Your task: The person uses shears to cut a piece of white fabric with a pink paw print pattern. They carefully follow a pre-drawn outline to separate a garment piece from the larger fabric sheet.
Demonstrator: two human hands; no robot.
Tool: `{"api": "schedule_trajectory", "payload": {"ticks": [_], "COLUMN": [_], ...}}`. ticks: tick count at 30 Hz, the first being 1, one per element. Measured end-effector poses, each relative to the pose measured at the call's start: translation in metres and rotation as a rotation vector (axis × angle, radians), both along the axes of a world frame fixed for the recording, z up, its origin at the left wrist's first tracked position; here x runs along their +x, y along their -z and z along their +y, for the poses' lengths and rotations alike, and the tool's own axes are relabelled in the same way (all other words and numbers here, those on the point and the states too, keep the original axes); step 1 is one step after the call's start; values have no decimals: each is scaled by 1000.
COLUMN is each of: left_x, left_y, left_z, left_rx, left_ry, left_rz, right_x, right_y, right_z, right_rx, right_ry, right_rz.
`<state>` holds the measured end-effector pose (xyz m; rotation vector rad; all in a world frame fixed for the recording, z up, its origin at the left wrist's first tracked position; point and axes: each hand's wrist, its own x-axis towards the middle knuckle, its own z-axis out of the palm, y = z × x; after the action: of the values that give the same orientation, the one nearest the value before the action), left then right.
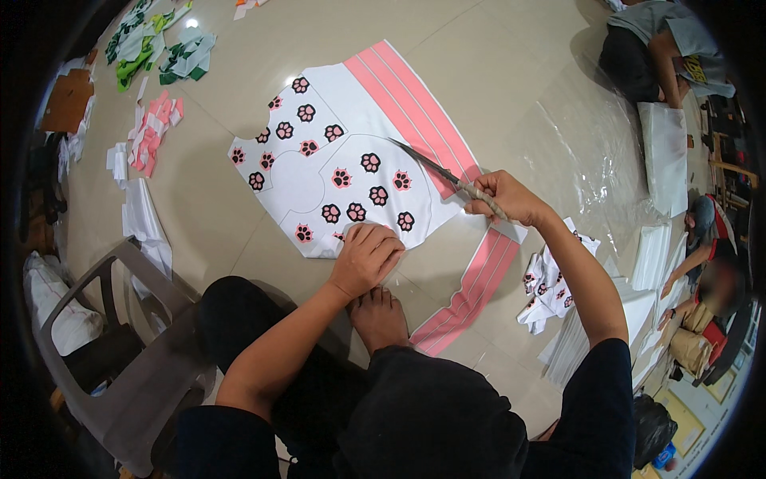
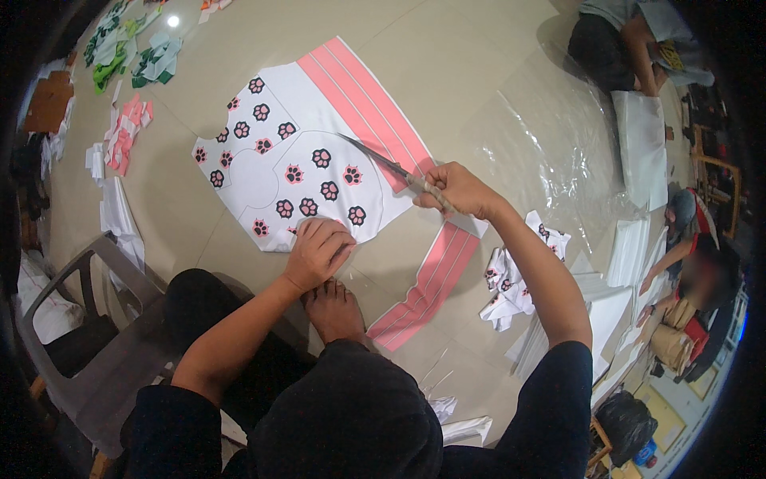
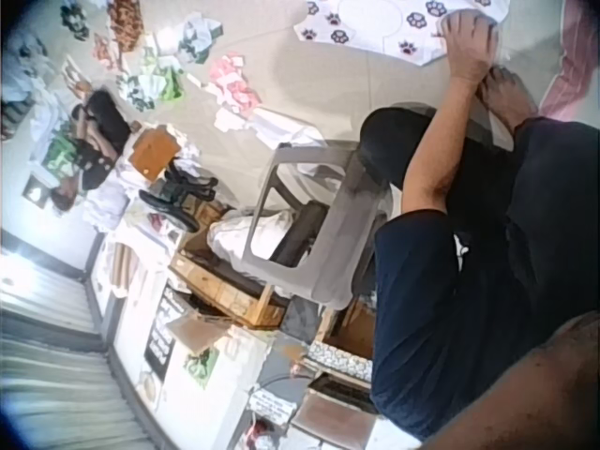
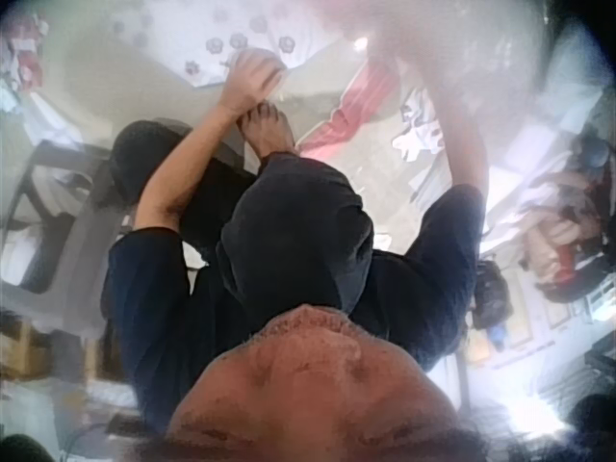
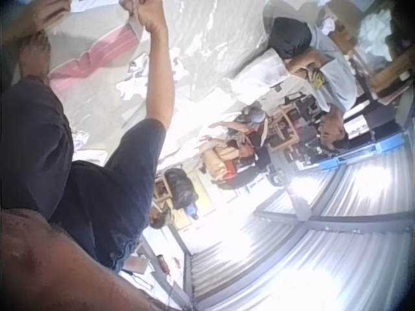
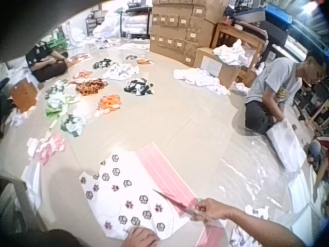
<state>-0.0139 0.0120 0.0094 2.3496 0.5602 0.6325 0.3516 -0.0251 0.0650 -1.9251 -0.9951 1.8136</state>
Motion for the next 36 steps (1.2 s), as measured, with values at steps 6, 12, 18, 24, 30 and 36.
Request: {"api": "schedule_trajectory", "payload": {"ticks": [6, 12, 18, 24, 30, 36], "left_x": [1, 0, 2, 2, 2, 1], "left_y": [0, 0, -2, -2, -2, 1], "left_z": [0, 0, 1, 1, 1, 1], "left_rx": [3, 4, -7, -4, 1, -3], "left_ry": [-5, -6, -11, -16, -17, -16], "left_rz": [1, 7, 10, 4, 2, 2], "right_x": [2, 2, 5, 9, 14, 18], "right_y": [1, 1, 1, -5, -5, -8], "right_z": [7, 14, 16, 23, 27, 30], "right_rx": [7, -14, 18, -16, -17, -1], "right_ry": [-21, -40, -80, -97, -96, -135], "right_rz": [16, 19, -16, -7, -21, -38]}}
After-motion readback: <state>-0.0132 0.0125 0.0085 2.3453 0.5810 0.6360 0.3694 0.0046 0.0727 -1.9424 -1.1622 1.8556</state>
